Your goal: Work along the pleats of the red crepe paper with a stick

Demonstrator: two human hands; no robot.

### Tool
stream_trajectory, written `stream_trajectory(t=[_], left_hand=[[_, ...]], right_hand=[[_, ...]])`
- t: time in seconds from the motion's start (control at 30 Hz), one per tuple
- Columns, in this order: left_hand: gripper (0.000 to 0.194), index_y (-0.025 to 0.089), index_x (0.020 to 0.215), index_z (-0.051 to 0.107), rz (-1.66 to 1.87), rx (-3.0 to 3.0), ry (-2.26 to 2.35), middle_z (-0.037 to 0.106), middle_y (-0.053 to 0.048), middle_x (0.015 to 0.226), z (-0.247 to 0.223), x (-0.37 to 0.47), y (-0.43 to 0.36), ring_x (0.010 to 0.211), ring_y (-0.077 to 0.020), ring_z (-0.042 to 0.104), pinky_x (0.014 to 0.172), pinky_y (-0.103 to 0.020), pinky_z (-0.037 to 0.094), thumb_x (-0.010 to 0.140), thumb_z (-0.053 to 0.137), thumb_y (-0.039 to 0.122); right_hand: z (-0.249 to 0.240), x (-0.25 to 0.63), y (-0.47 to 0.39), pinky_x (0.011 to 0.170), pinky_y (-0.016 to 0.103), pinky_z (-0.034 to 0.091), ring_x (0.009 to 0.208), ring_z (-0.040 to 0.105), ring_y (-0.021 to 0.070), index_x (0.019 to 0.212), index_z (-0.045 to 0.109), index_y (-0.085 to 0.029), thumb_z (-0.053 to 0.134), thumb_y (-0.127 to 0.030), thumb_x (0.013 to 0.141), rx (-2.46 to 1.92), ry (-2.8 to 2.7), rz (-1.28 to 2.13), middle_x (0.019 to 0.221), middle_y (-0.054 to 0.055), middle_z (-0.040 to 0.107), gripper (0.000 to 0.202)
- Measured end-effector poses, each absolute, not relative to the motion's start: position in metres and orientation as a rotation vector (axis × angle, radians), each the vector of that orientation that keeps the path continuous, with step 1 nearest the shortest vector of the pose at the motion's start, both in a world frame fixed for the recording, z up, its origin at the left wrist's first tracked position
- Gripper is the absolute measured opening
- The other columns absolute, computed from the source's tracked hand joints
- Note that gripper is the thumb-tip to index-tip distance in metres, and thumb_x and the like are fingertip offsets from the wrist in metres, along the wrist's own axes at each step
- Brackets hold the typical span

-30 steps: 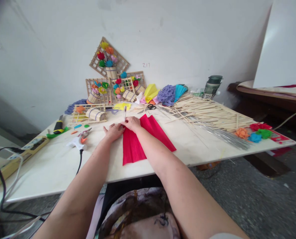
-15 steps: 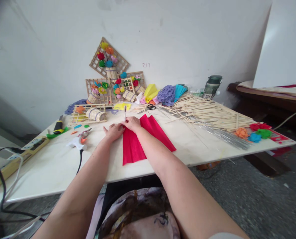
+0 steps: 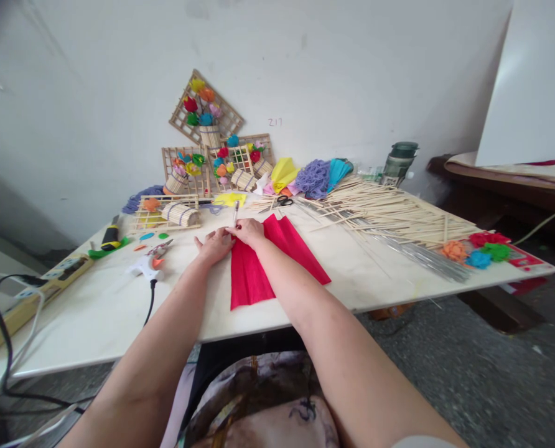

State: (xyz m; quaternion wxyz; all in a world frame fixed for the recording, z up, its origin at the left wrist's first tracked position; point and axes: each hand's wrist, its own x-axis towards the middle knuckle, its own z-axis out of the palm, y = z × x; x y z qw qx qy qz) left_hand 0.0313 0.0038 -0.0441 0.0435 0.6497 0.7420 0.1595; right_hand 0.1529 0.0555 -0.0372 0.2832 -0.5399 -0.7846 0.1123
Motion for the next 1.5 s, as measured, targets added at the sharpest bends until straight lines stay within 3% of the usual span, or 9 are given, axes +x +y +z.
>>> stream_trajectory(t=[1.17, 1.5], left_hand=[[0.043, 0.027, 0.116, 0.045, 0.465, 1.983, 2.272, 0.053, -0.01, 0.123, -0.0411, 0.0328, 0.0015, 0.125, -0.0281, 0.033, 0.099, -0.065, 0.001, 0.076, 0.042, 0.042], [0.049, 0.031, 0.124, 0.041, 0.471, 2.004, 2.262, 0.051, -0.005, 0.127, -0.043, 0.0318, 0.0025, 0.126, -0.0268, 0.03, 0.099, -0.066, 0.0, 0.077, 0.042, 0.044]], right_hand=[[-0.0372, 0.1523, 0.0543, 0.07, 0.025, 0.043, 0.086, 0.061, 0.018, 0.089, 0.068, -0.024, 0.047, -0.055, 0.077, -1.408, -2.143, 0.24, 0.09, 0.004, 0.069, 0.039], [-0.0366, 0.1536, 0.0551, 0.068, 0.024, 0.043, 0.085, 0.06, 0.0175, 0.088, 0.067, -0.024, 0.048, -0.053, 0.077, -1.449, -2.01, 0.337, 0.089, 0.003, 0.068, 0.037]])
